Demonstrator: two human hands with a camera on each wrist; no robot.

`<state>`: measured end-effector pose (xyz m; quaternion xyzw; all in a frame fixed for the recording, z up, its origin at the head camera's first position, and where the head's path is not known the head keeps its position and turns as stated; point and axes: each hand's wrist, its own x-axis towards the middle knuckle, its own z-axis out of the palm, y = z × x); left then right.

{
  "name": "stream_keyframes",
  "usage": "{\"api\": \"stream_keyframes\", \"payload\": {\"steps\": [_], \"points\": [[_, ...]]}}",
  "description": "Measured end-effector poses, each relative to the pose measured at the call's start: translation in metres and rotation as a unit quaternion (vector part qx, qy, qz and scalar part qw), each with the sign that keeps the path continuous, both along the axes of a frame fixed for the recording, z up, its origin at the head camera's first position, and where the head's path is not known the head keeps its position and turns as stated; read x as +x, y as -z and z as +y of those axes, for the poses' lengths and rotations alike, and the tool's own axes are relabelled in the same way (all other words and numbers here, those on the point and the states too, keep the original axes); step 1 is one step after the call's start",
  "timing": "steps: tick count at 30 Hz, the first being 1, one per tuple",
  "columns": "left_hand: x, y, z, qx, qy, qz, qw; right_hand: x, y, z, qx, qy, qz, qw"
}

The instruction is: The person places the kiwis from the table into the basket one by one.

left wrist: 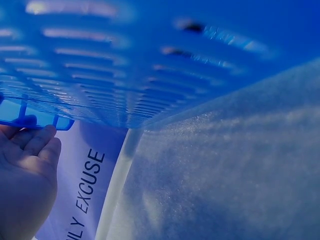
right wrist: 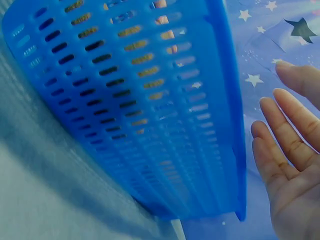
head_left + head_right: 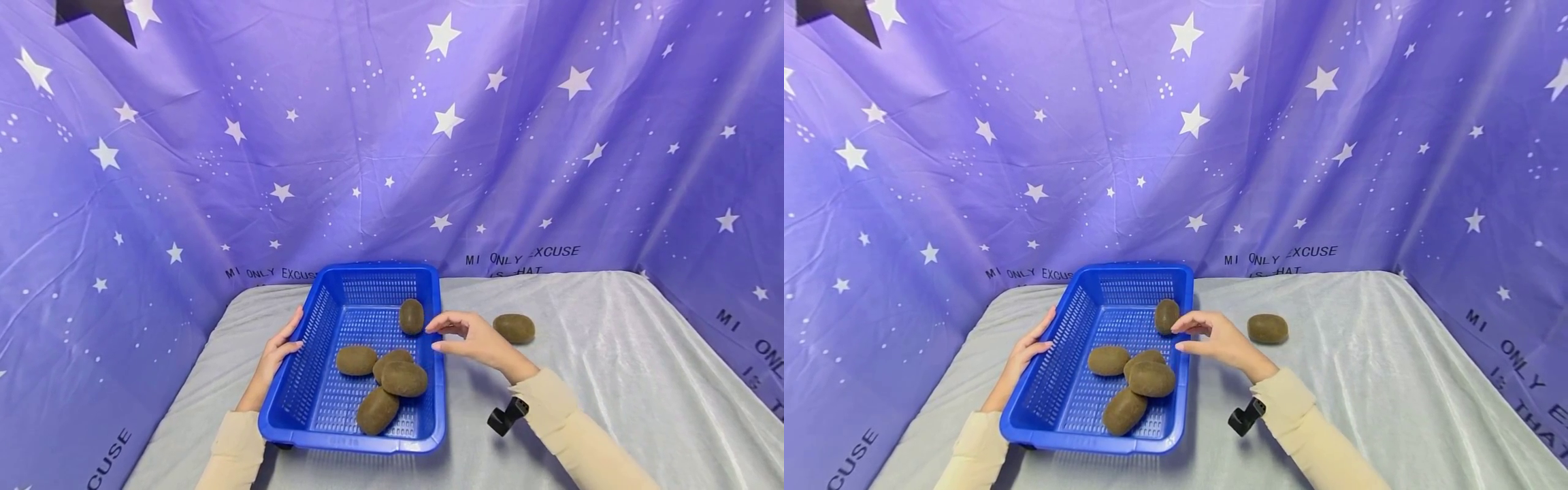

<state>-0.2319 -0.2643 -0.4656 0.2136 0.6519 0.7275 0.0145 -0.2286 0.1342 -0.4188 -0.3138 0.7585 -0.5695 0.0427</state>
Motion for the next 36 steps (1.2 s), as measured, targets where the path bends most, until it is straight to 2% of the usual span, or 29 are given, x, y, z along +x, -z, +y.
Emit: {"api": "stream_keyframes", "payload": {"steps": [7, 20, 25, 31, 36], "points": [[0.0, 0.0, 0.0, 0.003, 0.001, -0.005, 1.0, 0.0, 0.007, 0.016, -0.004, 0.026, -0.009, 0.9996], [-0.001, 0.001, -0.001, -0.004, -0.001, 0.008, 1.0, -0.005, 0.022, 0.042, -0.006, 0.074, -0.011, 0.9972], [-0.001, 0.001, 0.0, -0.001, 0.001, 0.004, 1.0, -0.007, 0.025, 0.054, 0.011, 0.105, -0.004, 0.9944], [0.001, -0.002, 0.001, 0.005, -0.001, -0.009, 0.9999, -0.007, 0.023, 0.063, 0.051, 0.129, 0.016, 0.9902], [0.002, -0.003, 0.001, 0.007, 0.0, -0.019, 0.9998, -0.015, 0.032, 0.075, 0.044, 0.132, 0.012, 0.9902]]}}
